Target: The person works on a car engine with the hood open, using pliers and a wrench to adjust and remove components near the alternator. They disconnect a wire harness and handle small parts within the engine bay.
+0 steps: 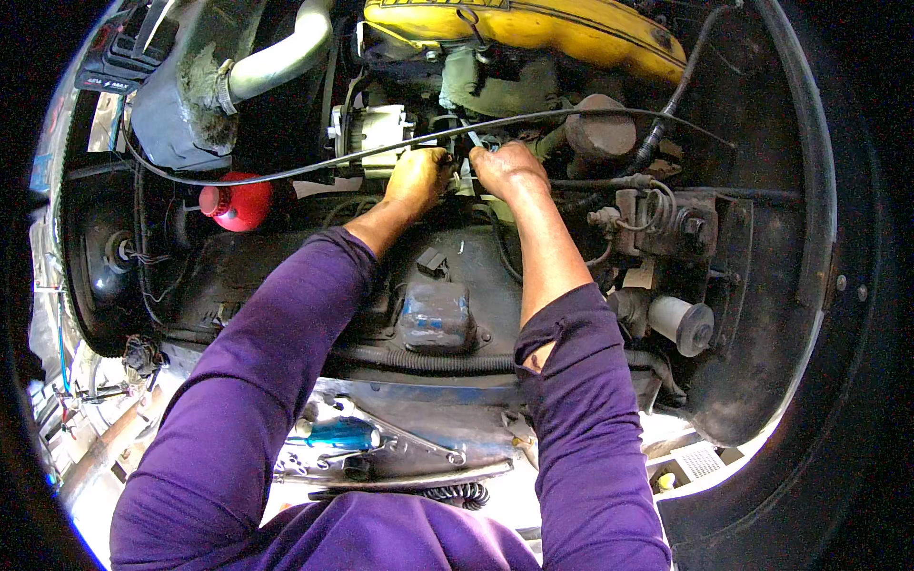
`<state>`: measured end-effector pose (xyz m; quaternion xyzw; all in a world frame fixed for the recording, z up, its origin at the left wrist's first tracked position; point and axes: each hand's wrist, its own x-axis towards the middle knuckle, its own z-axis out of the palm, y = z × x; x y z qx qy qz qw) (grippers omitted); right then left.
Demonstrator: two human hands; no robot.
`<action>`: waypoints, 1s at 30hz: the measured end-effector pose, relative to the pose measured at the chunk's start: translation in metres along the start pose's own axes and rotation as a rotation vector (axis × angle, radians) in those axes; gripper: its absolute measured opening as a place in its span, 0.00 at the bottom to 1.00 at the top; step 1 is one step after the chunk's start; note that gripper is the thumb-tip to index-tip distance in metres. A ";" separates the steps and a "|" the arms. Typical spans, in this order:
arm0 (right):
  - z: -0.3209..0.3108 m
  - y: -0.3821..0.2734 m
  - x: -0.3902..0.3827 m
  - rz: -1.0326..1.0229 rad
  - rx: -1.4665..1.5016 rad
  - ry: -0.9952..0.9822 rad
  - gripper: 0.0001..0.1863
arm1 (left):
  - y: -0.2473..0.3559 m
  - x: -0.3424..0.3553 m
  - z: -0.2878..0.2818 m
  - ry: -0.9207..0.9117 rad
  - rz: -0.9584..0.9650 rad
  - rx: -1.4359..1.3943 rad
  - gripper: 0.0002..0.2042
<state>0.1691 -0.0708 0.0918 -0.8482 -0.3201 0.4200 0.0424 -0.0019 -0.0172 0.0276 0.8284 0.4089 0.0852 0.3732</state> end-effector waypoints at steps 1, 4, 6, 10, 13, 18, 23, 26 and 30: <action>-0.001 -0.002 -0.003 -0.005 -0.015 0.000 0.35 | -0.002 0.001 0.001 -0.017 0.004 0.015 0.11; -0.002 -0.007 -0.007 -0.031 -0.048 -0.006 0.35 | -0.011 0.005 0.001 -0.082 0.075 -0.032 0.11; -0.001 -0.008 -0.008 -0.052 -0.058 -0.013 0.35 | -0.017 0.009 0.001 -0.179 0.148 0.084 0.12; 0.002 -0.008 -0.007 -0.065 -0.115 -0.029 0.35 | -0.023 0.014 0.001 -0.398 0.180 0.322 0.13; 0.001 -0.009 -0.011 -0.103 -0.184 -0.015 0.33 | -0.015 0.008 -0.013 -0.272 0.215 0.174 0.17; -0.007 -0.020 -0.035 -0.168 -0.279 0.045 0.29 | 0.021 0.010 -0.083 -0.554 0.008 0.565 0.28; -0.021 -0.028 -0.101 -0.455 -0.287 0.121 0.22 | 0.020 -0.054 -0.173 -0.460 0.251 0.239 0.23; -0.030 -0.028 -0.178 -0.694 -0.233 0.322 0.22 | 0.008 -0.085 -0.203 -0.465 0.189 0.171 0.22; -0.038 -0.025 -0.296 -0.667 -0.234 0.085 0.23 | 0.000 -0.100 -0.214 -0.414 0.077 0.138 0.26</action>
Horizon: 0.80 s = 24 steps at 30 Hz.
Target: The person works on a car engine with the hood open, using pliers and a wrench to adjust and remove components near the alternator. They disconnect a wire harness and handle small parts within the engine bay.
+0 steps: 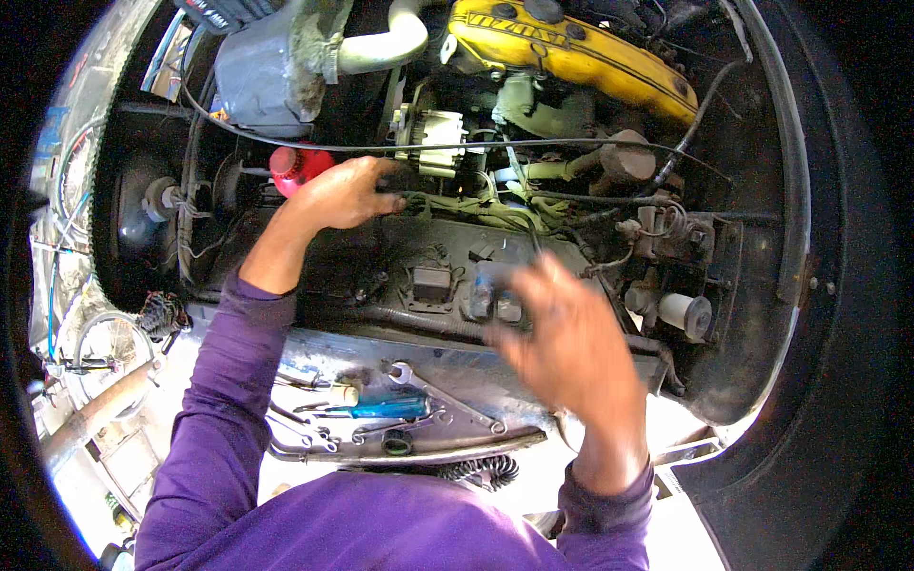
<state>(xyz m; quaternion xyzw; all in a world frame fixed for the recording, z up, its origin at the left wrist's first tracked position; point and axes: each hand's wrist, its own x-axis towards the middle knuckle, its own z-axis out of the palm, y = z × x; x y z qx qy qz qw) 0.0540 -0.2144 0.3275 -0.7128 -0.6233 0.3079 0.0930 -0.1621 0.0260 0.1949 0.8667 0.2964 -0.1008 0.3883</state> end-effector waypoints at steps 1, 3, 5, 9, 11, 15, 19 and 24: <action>0.003 -0.015 -0.019 -0.064 -0.043 0.009 0.24 | 0.001 0.002 0.001 0.041 -0.003 -0.015 0.28; 0.019 -0.035 -0.048 0.029 -0.095 -0.170 0.24 | 0.007 0.008 0.005 0.078 0.029 -0.018 0.26; 0.044 -0.042 -0.062 0.079 -0.181 -0.254 0.25 | 0.015 0.016 0.008 0.111 0.067 0.096 0.25; 0.067 -0.040 -0.081 0.120 -0.190 -0.169 0.28 | 0.032 0.028 0.006 0.101 -0.020 0.220 0.20; 0.057 -0.034 -0.086 0.049 -0.099 -0.097 0.27 | 0.037 0.032 0.003 0.103 -0.077 0.247 0.15; 0.031 0.004 -0.040 0.040 -0.072 0.135 0.21 | 0.039 0.045 0.004 0.004 -0.191 0.288 0.12; 0.050 0.070 0.094 0.104 -0.035 0.050 0.27 | 0.031 0.051 0.013 0.075 -0.186 0.252 0.15; 0.133 0.129 0.236 0.308 0.192 -0.235 0.17 | 0.014 0.046 0.011 0.032 -0.128 0.240 0.21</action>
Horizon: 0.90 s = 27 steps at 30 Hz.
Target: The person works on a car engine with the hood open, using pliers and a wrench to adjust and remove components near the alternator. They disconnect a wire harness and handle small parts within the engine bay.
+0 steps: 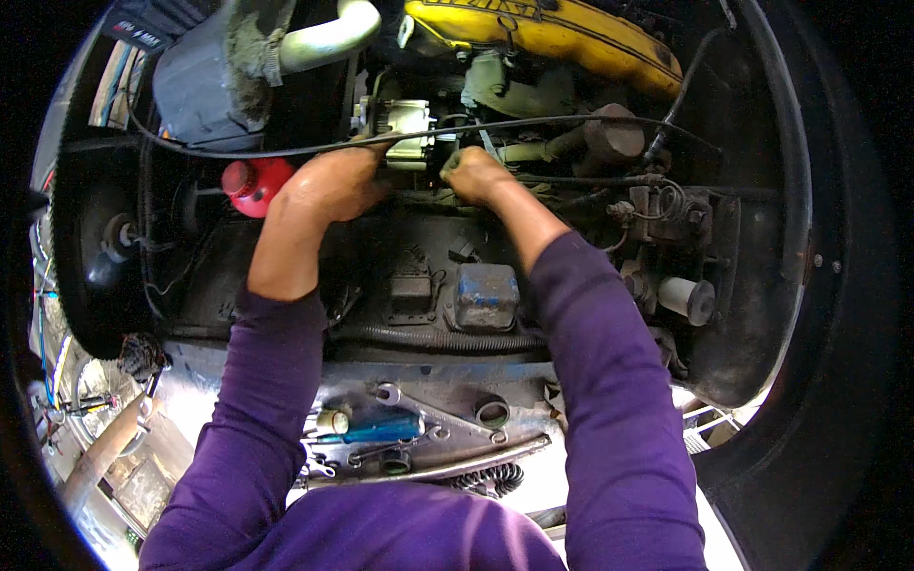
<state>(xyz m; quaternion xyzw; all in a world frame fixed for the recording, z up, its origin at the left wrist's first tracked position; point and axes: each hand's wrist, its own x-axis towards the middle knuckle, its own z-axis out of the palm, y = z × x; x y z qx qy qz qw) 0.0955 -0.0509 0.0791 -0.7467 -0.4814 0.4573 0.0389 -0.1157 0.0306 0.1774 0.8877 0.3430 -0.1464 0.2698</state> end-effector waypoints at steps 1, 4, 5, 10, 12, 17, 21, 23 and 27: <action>0.010 0.008 0.018 0.021 0.068 -0.002 0.16 | -0.002 -0.001 0.000 -0.022 0.001 0.010 0.23; 0.036 0.025 0.053 -0.026 0.049 0.064 0.15 | -0.004 -0.003 0.002 0.069 0.033 0.044 0.22; 0.042 0.030 0.060 0.021 0.168 0.060 0.16 | -0.004 -0.003 0.002 0.099 0.053 0.060 0.22; 0.071 0.040 0.081 0.184 0.641 0.086 0.15 | 0.000 0.000 -0.005 0.007 -0.032 0.084 0.23; 0.076 0.040 0.088 0.157 0.586 0.145 0.12 | 0.002 -0.001 -0.007 -0.017 -0.063 0.085 0.23; 0.068 0.044 0.087 0.252 1.061 -0.004 0.07 | 0.001 -0.003 -0.006 0.072 0.001 0.058 0.25; 0.056 0.039 0.080 0.343 1.038 -0.012 0.07 | -0.004 -0.003 -0.001 0.168 0.070 0.069 0.20; 0.054 0.037 0.079 0.352 0.941 -0.060 0.07 | -0.006 -0.003 0.000 0.144 0.056 0.081 0.21; 0.057 0.039 0.080 0.364 1.106 0.022 0.07 | -0.006 -0.003 0.000 0.171 0.076 0.080 0.21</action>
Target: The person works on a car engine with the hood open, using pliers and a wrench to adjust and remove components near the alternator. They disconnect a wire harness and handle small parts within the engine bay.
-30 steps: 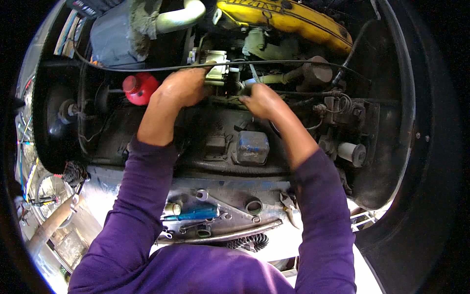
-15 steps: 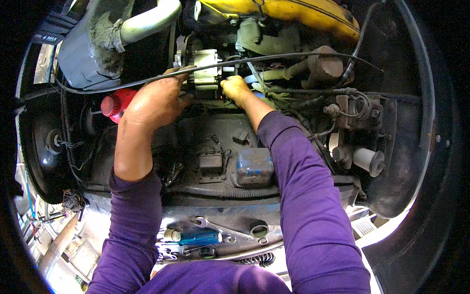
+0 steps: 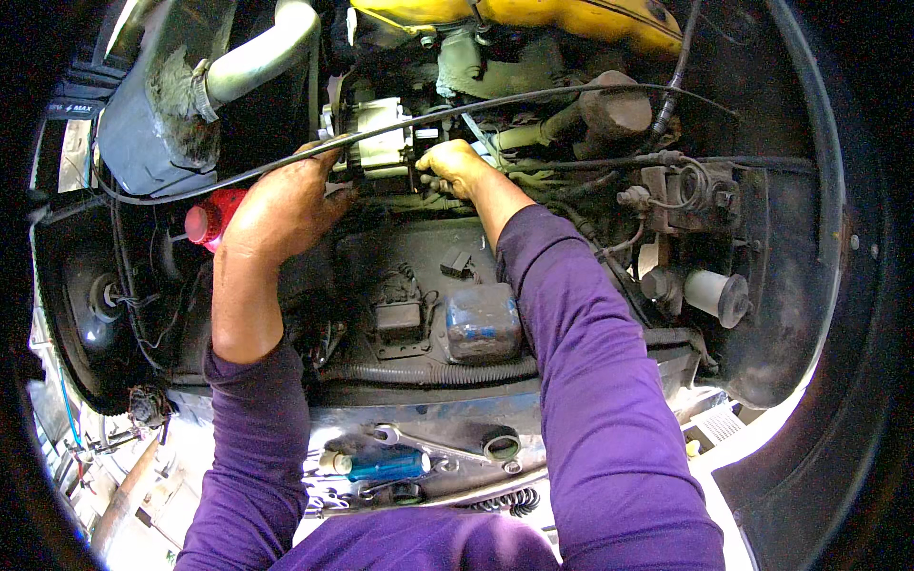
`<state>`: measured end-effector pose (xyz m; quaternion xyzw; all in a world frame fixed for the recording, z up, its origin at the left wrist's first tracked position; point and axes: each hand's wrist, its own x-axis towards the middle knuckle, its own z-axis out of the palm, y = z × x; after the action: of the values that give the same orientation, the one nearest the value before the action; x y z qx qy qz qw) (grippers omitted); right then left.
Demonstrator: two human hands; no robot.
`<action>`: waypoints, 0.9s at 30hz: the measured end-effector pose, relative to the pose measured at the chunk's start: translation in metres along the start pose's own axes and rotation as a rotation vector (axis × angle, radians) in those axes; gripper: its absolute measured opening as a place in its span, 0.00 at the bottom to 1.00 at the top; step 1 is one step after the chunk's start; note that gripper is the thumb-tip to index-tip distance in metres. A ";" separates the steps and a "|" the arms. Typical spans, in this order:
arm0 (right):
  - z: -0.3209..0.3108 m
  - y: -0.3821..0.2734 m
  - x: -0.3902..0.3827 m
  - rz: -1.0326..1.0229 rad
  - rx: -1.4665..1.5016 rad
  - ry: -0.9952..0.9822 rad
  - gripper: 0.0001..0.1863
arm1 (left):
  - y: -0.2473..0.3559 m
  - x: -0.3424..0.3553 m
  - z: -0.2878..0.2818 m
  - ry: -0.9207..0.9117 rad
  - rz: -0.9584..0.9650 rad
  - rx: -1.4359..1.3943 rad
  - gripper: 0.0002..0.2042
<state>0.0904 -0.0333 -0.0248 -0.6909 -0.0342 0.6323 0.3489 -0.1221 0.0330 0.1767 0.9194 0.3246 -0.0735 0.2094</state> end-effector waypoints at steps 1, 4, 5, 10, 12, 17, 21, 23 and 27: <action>0.000 0.000 0.002 0.027 0.021 -0.017 0.06 | 0.000 -0.001 0.000 -0.008 -0.008 -0.010 0.21; 0.001 0.001 0.006 0.043 -0.149 -0.046 0.07 | 0.000 0.000 0.000 -0.012 -0.002 -0.051 0.21; 0.001 0.000 0.007 0.003 -0.177 -0.028 0.07 | 0.000 0.001 0.000 -0.014 -0.003 -0.044 0.21; 0.001 -0.002 0.002 0.050 -0.005 -0.044 0.08 | 0.001 0.001 0.000 -0.023 -0.011 -0.048 0.24; 0.004 -0.003 0.000 -0.014 -0.155 -0.033 0.09 | 0.002 0.003 0.000 -0.025 -0.008 -0.050 0.26; 0.006 -0.006 0.000 -0.010 -0.096 -0.065 0.07 | 0.006 0.002 -0.003 -0.070 -0.031 -0.041 0.29; 0.007 -0.005 0.000 0.002 0.037 -0.034 0.07 | 0.009 0.004 -0.006 -0.111 -0.020 -0.026 0.32; 0.005 -0.003 -0.002 -0.031 -0.136 -0.057 0.07 | 0.012 0.003 -0.007 -0.114 -0.036 -0.050 0.32; -0.002 -0.005 -0.002 0.023 -0.056 -0.128 0.05 | 0.014 0.003 -0.009 -0.135 -0.060 -0.105 0.33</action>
<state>0.0938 -0.0318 -0.0204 -0.6590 -0.0661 0.6779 0.3190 -0.1111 0.0288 0.1891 0.8901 0.3405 -0.1242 0.2764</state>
